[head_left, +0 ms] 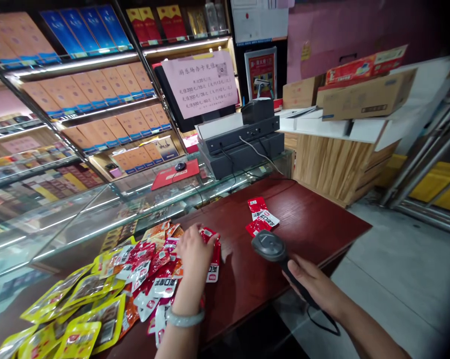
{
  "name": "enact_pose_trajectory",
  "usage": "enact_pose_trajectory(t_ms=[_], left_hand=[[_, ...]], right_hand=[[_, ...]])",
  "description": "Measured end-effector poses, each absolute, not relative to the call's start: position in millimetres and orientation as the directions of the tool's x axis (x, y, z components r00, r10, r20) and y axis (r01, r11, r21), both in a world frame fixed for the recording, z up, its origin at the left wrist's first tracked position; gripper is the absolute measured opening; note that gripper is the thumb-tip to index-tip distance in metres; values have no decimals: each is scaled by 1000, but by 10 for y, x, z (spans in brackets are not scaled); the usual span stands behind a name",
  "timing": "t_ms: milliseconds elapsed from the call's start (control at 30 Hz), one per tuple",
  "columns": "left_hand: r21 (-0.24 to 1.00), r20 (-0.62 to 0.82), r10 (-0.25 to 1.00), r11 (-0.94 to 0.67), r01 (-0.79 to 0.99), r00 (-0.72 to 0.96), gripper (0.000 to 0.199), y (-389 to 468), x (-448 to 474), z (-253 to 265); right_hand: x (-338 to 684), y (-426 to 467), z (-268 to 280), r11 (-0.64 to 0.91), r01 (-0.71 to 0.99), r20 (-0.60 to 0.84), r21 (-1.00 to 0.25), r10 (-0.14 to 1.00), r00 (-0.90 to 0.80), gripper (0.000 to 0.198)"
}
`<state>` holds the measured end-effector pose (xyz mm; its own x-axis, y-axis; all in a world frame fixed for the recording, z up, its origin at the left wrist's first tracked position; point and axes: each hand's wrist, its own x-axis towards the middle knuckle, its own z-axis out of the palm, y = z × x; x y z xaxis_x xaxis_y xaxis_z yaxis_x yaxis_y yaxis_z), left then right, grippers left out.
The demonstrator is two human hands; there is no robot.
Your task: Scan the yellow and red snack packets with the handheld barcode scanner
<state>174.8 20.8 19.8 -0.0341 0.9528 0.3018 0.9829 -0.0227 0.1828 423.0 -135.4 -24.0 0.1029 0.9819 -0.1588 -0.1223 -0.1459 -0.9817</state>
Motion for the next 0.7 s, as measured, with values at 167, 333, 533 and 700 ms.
enact_pose_trajectory(t_ms=[167,333,533,700], left_hand=[[235,209,927,-358,904,312,50,287,2501,-36],[192,134,904,-425,884,406,52,354,2996,-165],[598,7,945,-266,756,326,26,539,2923,-273],[992,-26,969,-5,128,245,25,593,2777,-408]], right_hand=[[4333,-1412,-320,-155,-49,-160,-987,978,136,61],[4398,-1508,-315,-171,-90,-188,-981,951,245,66],[4384,-1567,-292,-182,-152,-224,-971,913,342,66],[4293,-1518,-233,-177,-165,-214,-970,946,244,64]])
